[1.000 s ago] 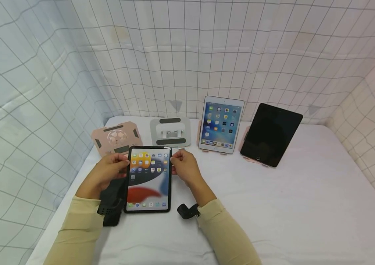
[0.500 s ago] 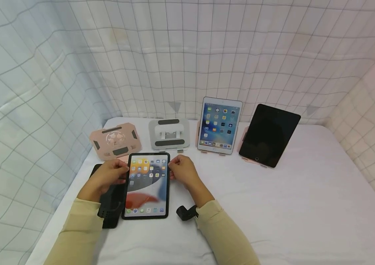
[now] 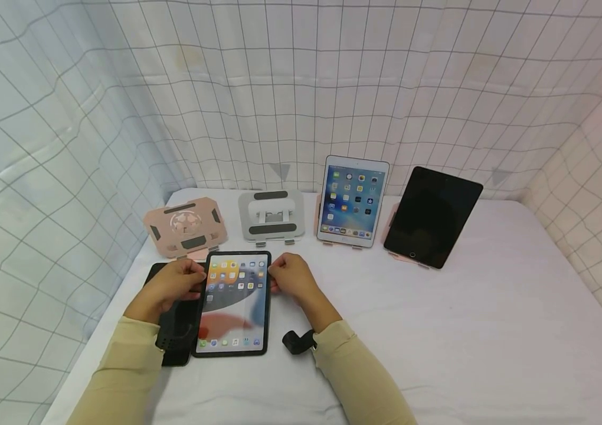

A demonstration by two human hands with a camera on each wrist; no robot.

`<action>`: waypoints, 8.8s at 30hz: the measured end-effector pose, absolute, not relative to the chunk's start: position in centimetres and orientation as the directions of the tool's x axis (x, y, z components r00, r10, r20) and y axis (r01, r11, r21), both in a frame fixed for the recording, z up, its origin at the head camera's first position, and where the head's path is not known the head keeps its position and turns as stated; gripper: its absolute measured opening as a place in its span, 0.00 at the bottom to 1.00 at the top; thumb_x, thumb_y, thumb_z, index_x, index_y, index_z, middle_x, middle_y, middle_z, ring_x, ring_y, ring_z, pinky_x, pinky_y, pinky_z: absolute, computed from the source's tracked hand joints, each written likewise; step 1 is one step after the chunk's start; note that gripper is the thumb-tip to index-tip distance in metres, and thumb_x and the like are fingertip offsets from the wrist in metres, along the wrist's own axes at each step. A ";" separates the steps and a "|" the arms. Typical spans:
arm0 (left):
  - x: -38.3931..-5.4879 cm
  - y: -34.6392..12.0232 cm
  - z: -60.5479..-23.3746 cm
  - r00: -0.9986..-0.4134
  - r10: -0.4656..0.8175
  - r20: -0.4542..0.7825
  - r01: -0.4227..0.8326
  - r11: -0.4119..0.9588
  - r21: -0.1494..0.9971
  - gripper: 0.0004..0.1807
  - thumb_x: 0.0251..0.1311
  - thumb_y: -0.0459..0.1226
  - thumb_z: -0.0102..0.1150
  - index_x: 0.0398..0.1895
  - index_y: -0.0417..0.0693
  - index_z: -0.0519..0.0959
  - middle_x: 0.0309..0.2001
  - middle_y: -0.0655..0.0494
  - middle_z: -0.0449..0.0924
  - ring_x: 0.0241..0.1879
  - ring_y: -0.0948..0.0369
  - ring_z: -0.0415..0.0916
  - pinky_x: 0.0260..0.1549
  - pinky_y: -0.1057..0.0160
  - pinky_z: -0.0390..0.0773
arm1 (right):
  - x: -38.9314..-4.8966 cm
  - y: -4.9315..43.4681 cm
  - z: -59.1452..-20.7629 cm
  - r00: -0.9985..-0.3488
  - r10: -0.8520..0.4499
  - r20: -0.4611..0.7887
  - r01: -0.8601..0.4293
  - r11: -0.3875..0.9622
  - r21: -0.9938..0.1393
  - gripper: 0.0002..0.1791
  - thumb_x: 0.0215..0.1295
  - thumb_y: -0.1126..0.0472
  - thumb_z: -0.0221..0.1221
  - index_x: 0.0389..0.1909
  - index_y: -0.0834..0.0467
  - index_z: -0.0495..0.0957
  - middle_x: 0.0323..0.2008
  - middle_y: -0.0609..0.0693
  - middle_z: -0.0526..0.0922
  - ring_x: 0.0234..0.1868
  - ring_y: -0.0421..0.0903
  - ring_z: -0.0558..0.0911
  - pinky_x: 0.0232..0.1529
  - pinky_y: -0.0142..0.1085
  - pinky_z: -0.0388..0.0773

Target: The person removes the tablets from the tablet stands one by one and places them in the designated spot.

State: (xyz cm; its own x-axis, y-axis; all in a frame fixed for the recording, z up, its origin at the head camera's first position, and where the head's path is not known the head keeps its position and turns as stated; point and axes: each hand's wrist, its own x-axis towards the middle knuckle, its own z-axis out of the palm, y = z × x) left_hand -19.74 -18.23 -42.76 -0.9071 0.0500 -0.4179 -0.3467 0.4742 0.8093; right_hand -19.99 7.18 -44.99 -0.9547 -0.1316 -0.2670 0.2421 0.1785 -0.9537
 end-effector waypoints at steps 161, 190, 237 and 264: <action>-33.5 3.1 -34.7 -0.965 0.257 0.058 0.178 0.470 0.864 0.12 0.72 0.43 0.53 0.47 0.44 0.80 0.46 0.52 0.80 0.46 0.57 0.74 0.48 0.57 0.75 | -27.6 28.4 -36.6 -0.944 0.274 0.182 0.012 0.583 -0.813 0.14 0.76 0.58 0.51 0.52 0.63 0.75 0.45 0.58 0.81 0.46 0.53 0.82 0.38 0.31 0.78; -33.3 4.8 -36.3 -0.980 0.196 0.020 0.097 0.394 0.914 0.16 0.73 0.42 0.53 0.56 0.43 0.76 0.49 0.51 0.77 0.48 0.58 0.74 0.51 0.61 0.76 | -28.5 27.7 -37.8 -0.941 0.301 0.153 0.018 0.497 -0.868 0.14 0.77 0.57 0.50 0.52 0.64 0.74 0.44 0.58 0.79 0.44 0.50 0.82 0.45 0.39 0.81; -28.1 2.6 -35.9 -0.959 0.269 -0.091 -0.072 0.078 0.994 0.08 0.71 0.36 0.56 0.47 0.42 0.75 0.41 0.50 0.75 0.37 0.57 0.75 0.40 0.59 0.82 | -22.0 27.4 -35.5 -0.957 0.184 0.226 -0.100 0.523 -0.846 0.14 0.76 0.54 0.53 0.48 0.62 0.74 0.42 0.57 0.78 0.41 0.51 0.81 0.43 0.36 0.82; -23.5 -1.0 -36.4 -0.920 0.371 -0.124 -0.103 0.077 0.992 0.05 0.70 0.31 0.55 0.45 0.38 0.74 0.42 0.48 0.76 0.36 0.58 0.77 0.37 0.60 0.84 | -18.0 27.3 -35.0 -0.979 -0.096 0.179 -0.203 0.472 -0.858 0.07 0.74 0.64 0.55 0.41 0.66 0.72 0.37 0.61 0.78 0.35 0.52 0.81 0.38 0.35 0.84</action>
